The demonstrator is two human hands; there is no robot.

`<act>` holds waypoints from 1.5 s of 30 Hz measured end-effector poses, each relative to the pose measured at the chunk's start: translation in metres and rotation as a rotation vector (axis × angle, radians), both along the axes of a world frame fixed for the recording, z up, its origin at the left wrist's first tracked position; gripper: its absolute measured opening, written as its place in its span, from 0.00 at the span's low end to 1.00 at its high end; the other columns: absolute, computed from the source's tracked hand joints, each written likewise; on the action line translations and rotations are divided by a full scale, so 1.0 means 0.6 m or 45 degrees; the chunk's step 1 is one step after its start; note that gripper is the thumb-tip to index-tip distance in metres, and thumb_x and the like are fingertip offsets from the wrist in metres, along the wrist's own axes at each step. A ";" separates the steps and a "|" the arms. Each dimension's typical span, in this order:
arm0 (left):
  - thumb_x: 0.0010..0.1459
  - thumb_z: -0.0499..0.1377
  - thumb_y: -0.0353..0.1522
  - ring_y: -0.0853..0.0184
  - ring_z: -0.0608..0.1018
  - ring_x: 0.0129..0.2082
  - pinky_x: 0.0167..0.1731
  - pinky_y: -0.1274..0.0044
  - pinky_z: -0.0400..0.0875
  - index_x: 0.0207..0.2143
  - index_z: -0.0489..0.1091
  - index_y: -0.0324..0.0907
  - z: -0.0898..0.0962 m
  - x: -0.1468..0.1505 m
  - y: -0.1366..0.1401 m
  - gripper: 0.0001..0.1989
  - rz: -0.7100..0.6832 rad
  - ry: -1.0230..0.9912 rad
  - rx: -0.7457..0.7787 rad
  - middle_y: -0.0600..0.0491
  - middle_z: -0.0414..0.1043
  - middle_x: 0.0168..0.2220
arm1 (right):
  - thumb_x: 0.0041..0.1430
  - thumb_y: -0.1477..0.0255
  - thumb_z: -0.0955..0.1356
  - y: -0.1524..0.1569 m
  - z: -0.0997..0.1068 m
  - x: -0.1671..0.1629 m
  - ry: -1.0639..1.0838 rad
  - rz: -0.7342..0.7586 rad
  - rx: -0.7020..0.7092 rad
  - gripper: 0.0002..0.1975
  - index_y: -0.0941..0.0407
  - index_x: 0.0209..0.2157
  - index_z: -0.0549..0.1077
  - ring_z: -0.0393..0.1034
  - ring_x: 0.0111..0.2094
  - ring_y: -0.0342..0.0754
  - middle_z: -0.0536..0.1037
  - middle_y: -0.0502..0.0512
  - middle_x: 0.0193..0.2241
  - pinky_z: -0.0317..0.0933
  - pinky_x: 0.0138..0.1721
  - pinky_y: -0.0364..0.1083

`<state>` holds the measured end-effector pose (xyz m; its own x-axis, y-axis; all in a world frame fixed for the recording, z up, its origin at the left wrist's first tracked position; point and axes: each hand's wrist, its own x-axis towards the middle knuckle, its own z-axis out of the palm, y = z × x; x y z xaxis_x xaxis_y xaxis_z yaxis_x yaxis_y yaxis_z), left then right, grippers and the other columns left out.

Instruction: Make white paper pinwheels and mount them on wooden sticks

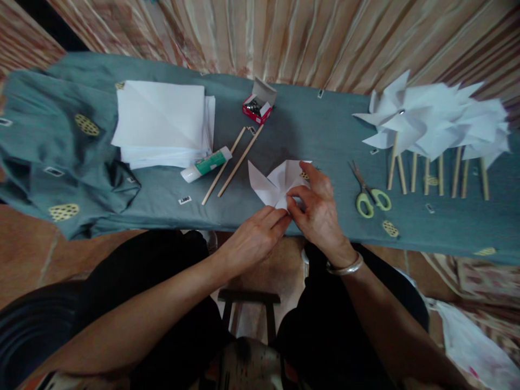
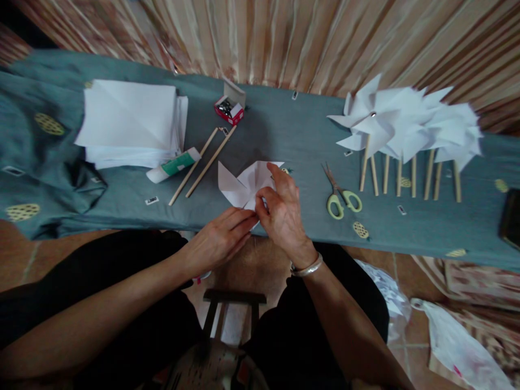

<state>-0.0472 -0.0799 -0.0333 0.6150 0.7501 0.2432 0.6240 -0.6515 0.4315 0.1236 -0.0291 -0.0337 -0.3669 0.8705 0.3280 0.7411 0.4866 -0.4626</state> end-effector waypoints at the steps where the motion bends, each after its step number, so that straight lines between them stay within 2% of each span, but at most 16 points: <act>1: 0.64 0.50 0.25 0.60 0.73 0.47 0.47 0.68 0.75 0.48 0.66 0.34 0.000 0.000 0.000 0.11 0.001 0.011 -0.001 0.44 0.72 0.45 | 0.60 0.73 0.66 0.000 -0.001 0.000 0.004 -0.005 -0.010 0.04 0.55 0.34 0.74 0.56 0.63 0.58 0.63 0.62 0.62 0.53 0.63 0.59; 3: 0.64 0.50 0.25 0.61 0.73 0.46 0.46 0.68 0.75 0.47 0.67 0.34 0.000 0.000 0.001 0.11 0.001 0.022 0.011 0.44 0.72 0.45 | 0.60 0.72 0.66 0.000 -0.003 0.000 0.021 -0.015 -0.010 0.04 0.54 0.34 0.74 0.56 0.64 0.57 0.63 0.59 0.63 0.52 0.63 0.59; 12: 0.64 0.51 0.25 0.60 0.73 0.46 0.46 0.68 0.75 0.47 0.67 0.33 0.001 0.000 0.000 0.11 -0.007 0.030 0.029 0.43 0.72 0.44 | 0.61 0.71 0.65 0.000 -0.009 0.002 0.028 -0.013 0.026 0.03 0.51 0.37 0.71 0.57 0.63 0.56 0.63 0.55 0.63 0.55 0.62 0.61; 19: 0.64 0.51 0.25 0.61 0.73 0.46 0.47 0.68 0.75 0.47 0.67 0.33 0.004 0.001 0.000 0.11 -0.001 0.013 -0.019 0.44 0.72 0.45 | 0.63 0.71 0.64 -0.003 -0.010 0.000 -0.009 -0.005 0.043 0.04 0.52 0.36 0.71 0.57 0.63 0.56 0.63 0.55 0.62 0.55 0.62 0.59; 23: 0.63 0.53 0.25 0.60 0.73 0.46 0.47 0.69 0.74 0.47 0.67 0.31 0.003 0.000 0.000 0.11 -0.010 0.008 -0.020 0.43 0.72 0.44 | 0.64 0.71 0.63 -0.004 -0.009 -0.001 -0.024 0.007 0.054 0.07 0.55 0.36 0.73 0.58 0.63 0.57 0.64 0.61 0.62 0.54 0.62 0.59; 30: 0.64 0.51 0.25 0.60 0.73 0.46 0.47 0.68 0.75 0.47 0.67 0.33 0.002 0.001 0.000 0.11 -0.008 0.041 0.002 0.44 0.72 0.44 | 0.65 0.69 0.62 -0.009 -0.007 0.000 0.025 0.019 -0.040 0.10 0.51 0.39 0.75 0.55 0.64 0.60 0.61 0.52 0.64 0.50 0.64 0.62; 37: 0.64 0.50 0.25 0.61 0.73 0.45 0.47 0.68 0.75 0.46 0.67 0.34 0.001 0.001 0.001 0.10 -0.006 0.046 0.013 0.44 0.72 0.44 | 0.65 0.70 0.63 -0.013 -0.002 0.000 -0.029 0.039 0.044 0.09 0.52 0.38 0.75 0.58 0.63 0.58 0.64 0.56 0.63 0.55 0.61 0.61; 41: 0.64 0.51 0.26 0.60 0.73 0.44 0.45 0.69 0.75 0.45 0.68 0.33 0.000 0.001 0.001 0.10 -0.009 0.053 0.041 0.44 0.72 0.43 | 0.64 0.74 0.62 -0.021 0.006 0.008 -0.122 0.113 0.028 0.10 0.52 0.41 0.75 0.52 0.66 0.59 0.59 0.54 0.66 0.53 0.62 0.62; 45: 0.65 0.50 0.26 0.60 0.73 0.45 0.44 0.69 0.75 0.44 0.68 0.33 0.002 0.001 0.002 0.09 -0.014 0.070 0.031 0.44 0.72 0.42 | 0.62 0.78 0.61 -0.029 0.007 0.014 -0.152 0.155 -0.023 0.16 0.48 0.46 0.72 0.44 0.69 0.60 0.56 0.50 0.67 0.50 0.62 0.66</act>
<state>-0.0468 -0.0788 -0.0322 0.6361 0.7375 0.2270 0.6390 -0.6683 0.3807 0.1321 -0.0468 -0.0294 -0.5053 0.8227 0.2604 0.7274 0.5685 -0.3844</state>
